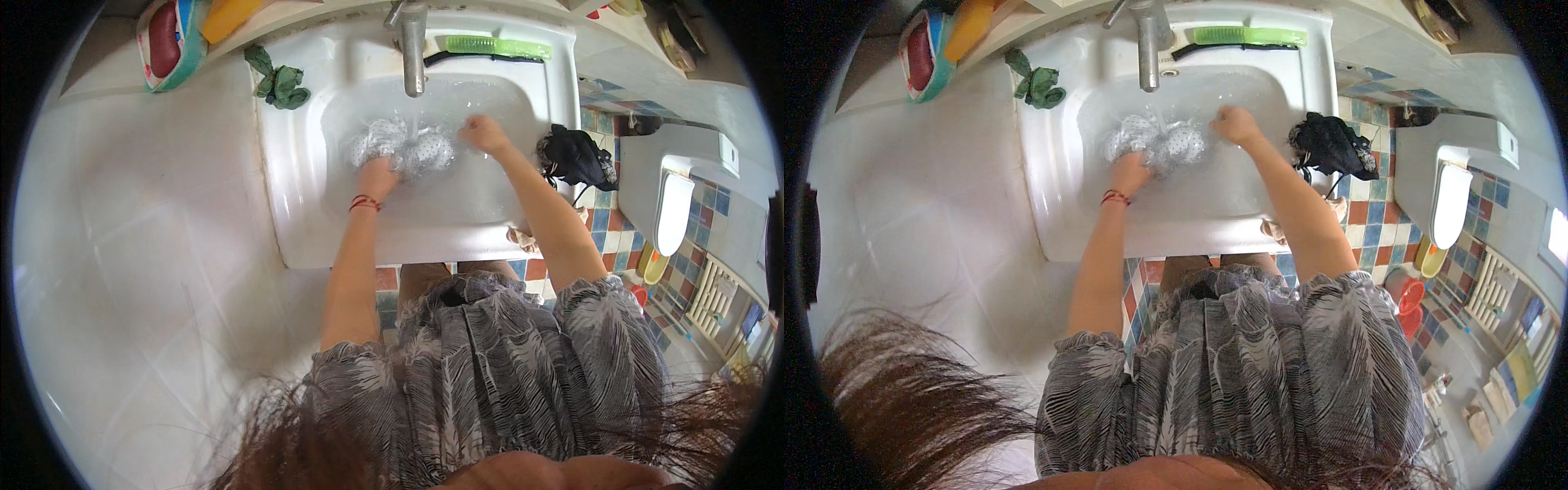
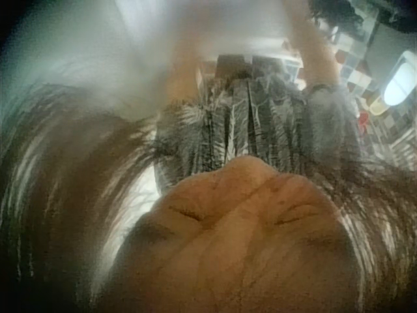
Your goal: The person washes small garments by hand in a sink, scrubbing them in water and then wringing them out individually.
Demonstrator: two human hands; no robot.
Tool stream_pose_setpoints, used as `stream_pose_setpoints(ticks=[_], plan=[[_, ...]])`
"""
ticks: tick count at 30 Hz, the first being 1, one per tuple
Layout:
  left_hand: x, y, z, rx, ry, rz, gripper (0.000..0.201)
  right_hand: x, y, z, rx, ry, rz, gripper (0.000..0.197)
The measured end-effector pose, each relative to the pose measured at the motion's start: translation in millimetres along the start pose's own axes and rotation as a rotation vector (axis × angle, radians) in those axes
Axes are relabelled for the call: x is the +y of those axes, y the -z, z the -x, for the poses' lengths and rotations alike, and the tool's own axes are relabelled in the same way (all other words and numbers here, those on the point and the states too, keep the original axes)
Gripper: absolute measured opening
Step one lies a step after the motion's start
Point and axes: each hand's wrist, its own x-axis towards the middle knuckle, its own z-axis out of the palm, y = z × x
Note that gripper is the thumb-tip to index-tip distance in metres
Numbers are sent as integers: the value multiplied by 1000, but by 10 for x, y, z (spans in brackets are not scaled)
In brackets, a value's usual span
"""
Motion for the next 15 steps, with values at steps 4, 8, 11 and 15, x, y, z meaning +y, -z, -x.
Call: stream_pose_setpoints(ticks=[4,8,11,15], plan=[[-328,223,86,-24,-73,454,23,-197,627,271,-71,7,-749,22],[-130,924,504,71,20,596,20,-553,996,638,-126,242,-957,15],[-266,1141,627,154,8,771,19,-827,1254,868,-109,360,-976,15],[-22,1450,852,307,-150,1130,16,-991,1490,1076,-105,514,-966,14]])
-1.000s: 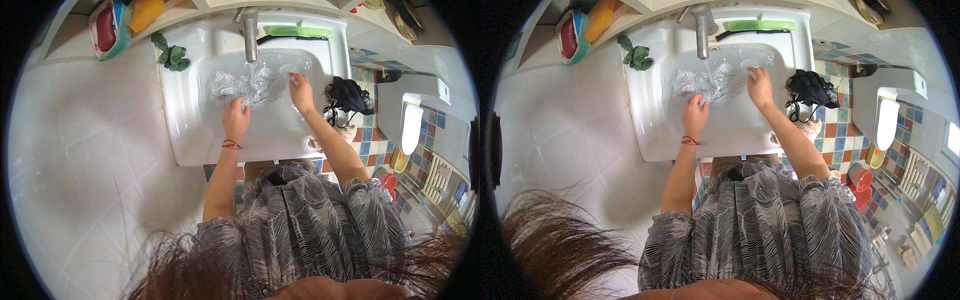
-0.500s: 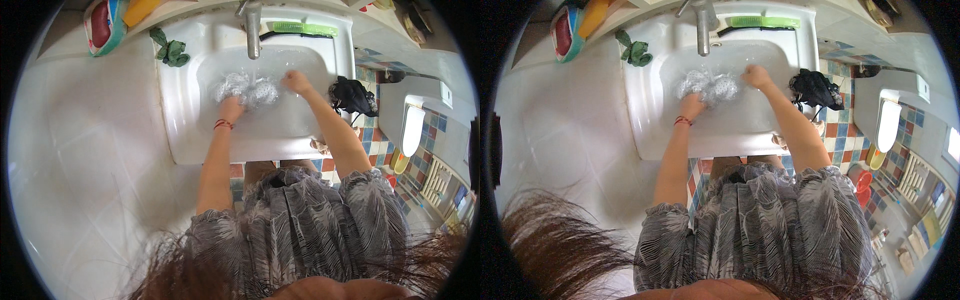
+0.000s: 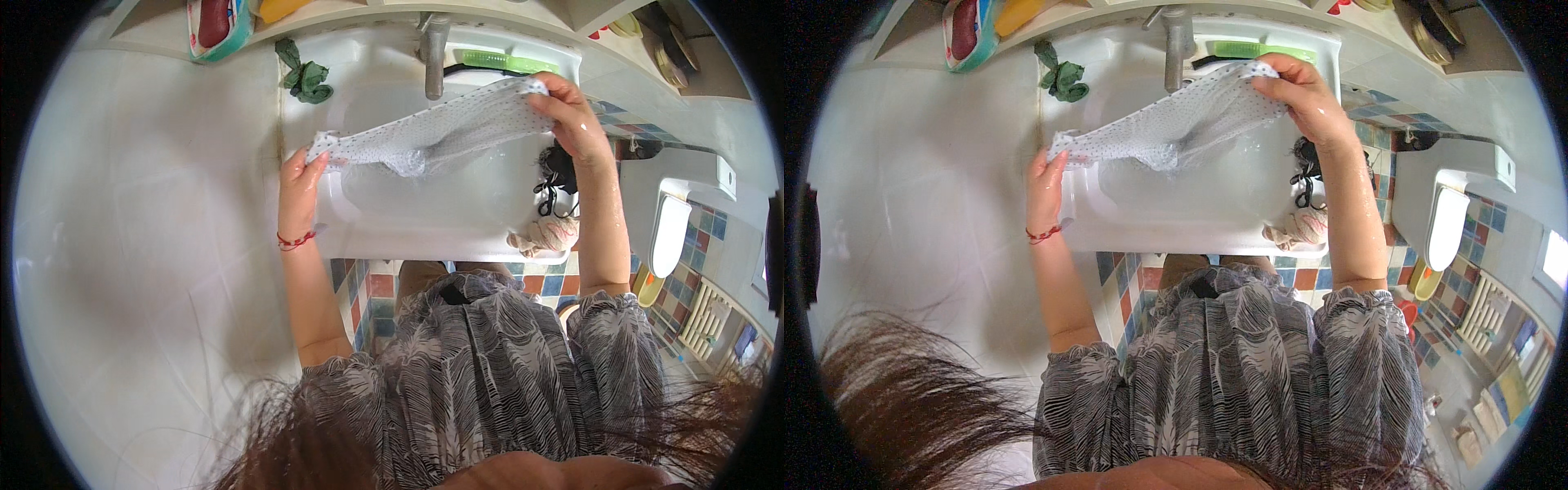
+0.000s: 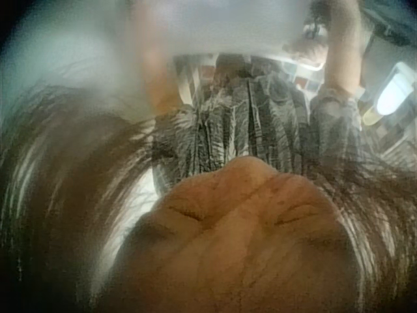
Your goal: The person washes small garments by hand in a sink, scrubbing them in water and then wringing them out individually.
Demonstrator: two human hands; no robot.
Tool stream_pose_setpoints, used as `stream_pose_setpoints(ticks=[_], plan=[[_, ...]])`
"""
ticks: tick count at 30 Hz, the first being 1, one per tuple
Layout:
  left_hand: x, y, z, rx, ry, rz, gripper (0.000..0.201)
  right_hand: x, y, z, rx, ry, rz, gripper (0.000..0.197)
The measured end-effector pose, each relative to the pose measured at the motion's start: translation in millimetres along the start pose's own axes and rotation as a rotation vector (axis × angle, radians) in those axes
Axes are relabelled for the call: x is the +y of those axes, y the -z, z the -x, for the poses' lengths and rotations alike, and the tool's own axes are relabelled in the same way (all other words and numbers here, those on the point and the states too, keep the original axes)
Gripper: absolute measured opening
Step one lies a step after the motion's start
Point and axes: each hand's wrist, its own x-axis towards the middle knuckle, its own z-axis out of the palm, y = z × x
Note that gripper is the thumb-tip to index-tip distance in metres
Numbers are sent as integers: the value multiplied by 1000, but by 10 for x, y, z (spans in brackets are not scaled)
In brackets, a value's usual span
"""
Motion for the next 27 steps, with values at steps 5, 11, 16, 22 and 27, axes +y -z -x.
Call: stream_pose_setpoints(ticks=[5,11,16,22,27], plan=[[-276,116,80,-36,-112,373,21,-179,-11,123,-298,173,274,17],[-1073,178,261,-113,266,65,26,626,-68,199,-405,4,1140,19],[-1372,-219,116,-96,439,-591,30,1386,8,391,-325,-11,1480,20],[-1457,-710,79,-118,258,-1128,18,1982,-239,258,184,-521,1354,33],[-1679,-859,-93,-194,235,-1249,19,2325,-317,170,-150,-545,1580,37]])
